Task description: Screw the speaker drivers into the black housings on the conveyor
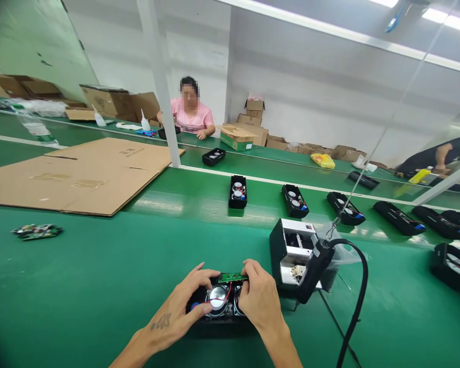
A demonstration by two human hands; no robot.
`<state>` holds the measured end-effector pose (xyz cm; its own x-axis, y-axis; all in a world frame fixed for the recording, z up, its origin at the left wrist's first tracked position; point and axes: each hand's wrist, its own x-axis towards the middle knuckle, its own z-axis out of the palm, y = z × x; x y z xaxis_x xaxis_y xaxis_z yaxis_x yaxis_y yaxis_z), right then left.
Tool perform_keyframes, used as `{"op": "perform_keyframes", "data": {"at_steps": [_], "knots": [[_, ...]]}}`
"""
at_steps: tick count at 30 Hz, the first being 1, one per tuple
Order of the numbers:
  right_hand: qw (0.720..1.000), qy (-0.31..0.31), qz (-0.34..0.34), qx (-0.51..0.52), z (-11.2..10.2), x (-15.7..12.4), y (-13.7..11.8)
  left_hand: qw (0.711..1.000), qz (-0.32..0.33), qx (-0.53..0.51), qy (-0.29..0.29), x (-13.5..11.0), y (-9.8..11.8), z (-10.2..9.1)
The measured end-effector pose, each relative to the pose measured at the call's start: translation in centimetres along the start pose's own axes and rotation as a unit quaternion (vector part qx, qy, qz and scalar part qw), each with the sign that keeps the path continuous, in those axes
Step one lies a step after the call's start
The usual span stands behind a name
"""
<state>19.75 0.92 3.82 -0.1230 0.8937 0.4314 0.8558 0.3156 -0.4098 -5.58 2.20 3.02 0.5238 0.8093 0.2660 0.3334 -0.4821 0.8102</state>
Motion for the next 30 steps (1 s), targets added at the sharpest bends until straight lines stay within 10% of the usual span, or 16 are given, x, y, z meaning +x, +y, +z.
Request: {"op": "perform_keyframes", "data": {"at_steps": [8,19,24,30], "knots": [[0.988,0.035,0.049,0.145,1.0,-1.6,0.4,0.992,-0.127,-0.004,-0.005,3.1,2.8,0.2],[0.896,-0.306,0.114,0.302,-3.4,1.4,-0.3,0.995,-0.093,-0.036,0.017,2.6,2.0,0.4],[0.871,-0.222,0.197,0.392,-1.6,3.5,1.1,0.992,-0.101,-0.051,-0.050,1.3,2.0,-0.5],[0.938,-0.147,0.120,0.290,-2.1,1.5,0.0,0.999,-0.035,-0.004,0.024,2.0,0.4,0.3]]}}
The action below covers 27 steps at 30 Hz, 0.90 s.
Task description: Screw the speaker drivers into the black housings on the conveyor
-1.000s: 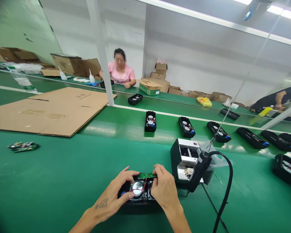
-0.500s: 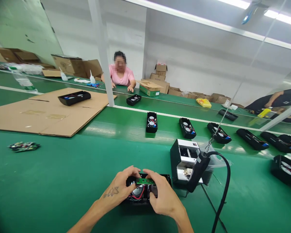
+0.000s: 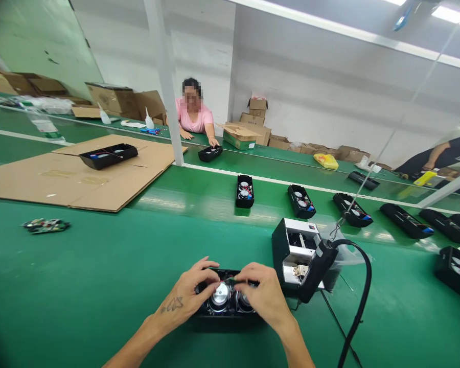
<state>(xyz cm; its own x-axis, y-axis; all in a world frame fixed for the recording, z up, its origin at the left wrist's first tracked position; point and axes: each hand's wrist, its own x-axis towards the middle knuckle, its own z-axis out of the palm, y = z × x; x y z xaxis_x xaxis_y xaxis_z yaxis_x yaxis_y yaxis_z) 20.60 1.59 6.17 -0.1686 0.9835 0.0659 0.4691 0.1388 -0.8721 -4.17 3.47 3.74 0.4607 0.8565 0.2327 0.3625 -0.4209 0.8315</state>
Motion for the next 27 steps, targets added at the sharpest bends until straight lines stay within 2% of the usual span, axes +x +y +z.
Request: {"op": "perform_keyframes", "data": {"at_steps": [2,4,7,11,13,18,20,23,27], "knots": [[0.987,-0.060,-0.076,-0.129,0.6,-1.7,-0.5,0.999,0.018,0.023,0.043,0.2,-0.7,0.5],[0.953,-0.101,-0.127,-0.256,1.3,-3.0,-0.7,0.998,0.034,0.036,0.050,0.0,-1.0,0.8],[0.908,-0.083,-0.164,-0.375,2.3,-3.8,-0.8,0.995,0.068,0.073,0.008,-0.8,-0.6,0.3],[0.882,-0.096,-0.210,-0.412,3.2,-4.0,-0.6,0.982,0.094,0.136,-0.092,-2.4,0.6,-0.9],[0.881,-0.105,-0.213,-0.410,3.6,-4.2,-0.6,0.975,0.100,0.159,-0.120,-3.1,0.3,-0.7],[0.879,-0.122,-0.177,-0.426,4.1,-5.0,-1.0,0.966,0.127,0.205,-0.090,-3.8,-3.0,1.9],[0.888,-0.137,-0.154,-0.411,3.9,-5.1,-1.3,0.964,0.129,0.212,-0.092,-3.7,-3.9,2.6],[0.917,-0.158,-0.113,-0.348,3.6,-5.4,-1.5,0.962,0.117,0.219,-0.110,-3.4,-3.6,2.6],[0.945,-0.151,-0.052,-0.286,3.4,-6.1,-1.4,0.961,0.116,0.216,-0.129,-2.9,-2.0,1.8]]}}
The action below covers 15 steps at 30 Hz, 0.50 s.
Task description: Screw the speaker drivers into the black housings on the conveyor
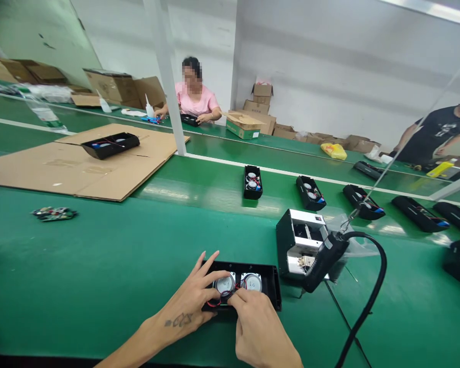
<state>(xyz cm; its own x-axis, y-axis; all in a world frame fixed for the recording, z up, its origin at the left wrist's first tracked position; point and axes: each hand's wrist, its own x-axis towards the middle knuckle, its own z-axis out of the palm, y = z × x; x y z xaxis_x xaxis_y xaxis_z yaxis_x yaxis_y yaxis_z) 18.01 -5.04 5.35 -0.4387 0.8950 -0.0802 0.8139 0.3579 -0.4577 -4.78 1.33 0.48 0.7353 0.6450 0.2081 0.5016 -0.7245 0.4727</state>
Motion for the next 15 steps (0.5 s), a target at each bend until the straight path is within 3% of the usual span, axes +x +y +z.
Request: {"op": "perform_keyframes", "data": {"at_steps": [4,9,12,15], "knots": [[0.999,0.000,0.004,0.036,0.0,-0.5,0.2,1.000,0.027,0.001,0.008,-0.1,0.3,-0.6],[0.998,0.009,-0.016,0.055,0.8,-0.1,0.3,0.995,0.086,0.014,0.045,-0.8,-0.1,0.0],[0.999,0.027,-0.005,0.031,2.3,0.3,0.1,0.996,0.074,0.007,0.039,-0.5,-0.3,0.2],[1.000,0.027,0.011,0.004,2.9,0.7,-0.3,0.999,0.040,-0.022,-0.001,0.5,-0.5,-0.2]]}}
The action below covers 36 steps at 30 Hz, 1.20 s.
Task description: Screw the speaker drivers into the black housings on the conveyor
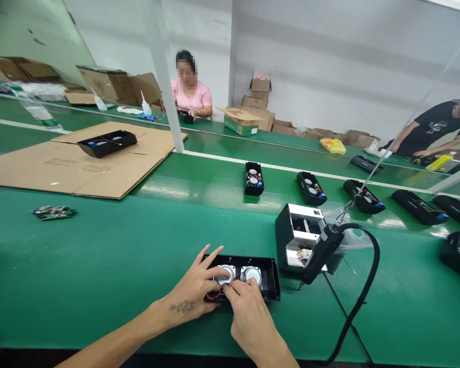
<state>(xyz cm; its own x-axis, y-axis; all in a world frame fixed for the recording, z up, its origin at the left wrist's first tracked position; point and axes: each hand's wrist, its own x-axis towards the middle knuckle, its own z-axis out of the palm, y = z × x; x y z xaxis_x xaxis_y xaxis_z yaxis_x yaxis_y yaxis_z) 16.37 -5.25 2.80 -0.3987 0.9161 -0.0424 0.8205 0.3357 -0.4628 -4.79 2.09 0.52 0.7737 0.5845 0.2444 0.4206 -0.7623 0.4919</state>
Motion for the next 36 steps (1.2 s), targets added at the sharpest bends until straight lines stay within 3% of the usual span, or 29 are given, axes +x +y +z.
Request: {"op": "perform_keyframes", "data": {"at_steps": [3,6,11,23,36], "knots": [[0.999,-0.023,0.025,-0.013,-1.4,1.2,-0.1,0.997,-0.038,-0.046,-0.057,1.8,-0.7,-1.4],[0.997,-0.056,0.056,0.023,-4.3,3.7,0.3,0.979,-0.103,-0.120,-0.128,4.5,-2.0,-3.6],[0.995,-0.078,0.042,0.053,-7.6,7.9,1.5,0.944,-0.178,-0.195,-0.196,8.5,-4.5,-6.6],[0.997,-0.071,0.005,0.041,-7.5,7.9,2.3,0.923,-0.216,-0.238,-0.213,8.8,-4.9,-6.7],[0.997,-0.058,0.005,-0.041,-6.6,7.3,1.4,0.916,-0.217,-0.278,-0.193,8.5,-4.7,-6.1]]}}
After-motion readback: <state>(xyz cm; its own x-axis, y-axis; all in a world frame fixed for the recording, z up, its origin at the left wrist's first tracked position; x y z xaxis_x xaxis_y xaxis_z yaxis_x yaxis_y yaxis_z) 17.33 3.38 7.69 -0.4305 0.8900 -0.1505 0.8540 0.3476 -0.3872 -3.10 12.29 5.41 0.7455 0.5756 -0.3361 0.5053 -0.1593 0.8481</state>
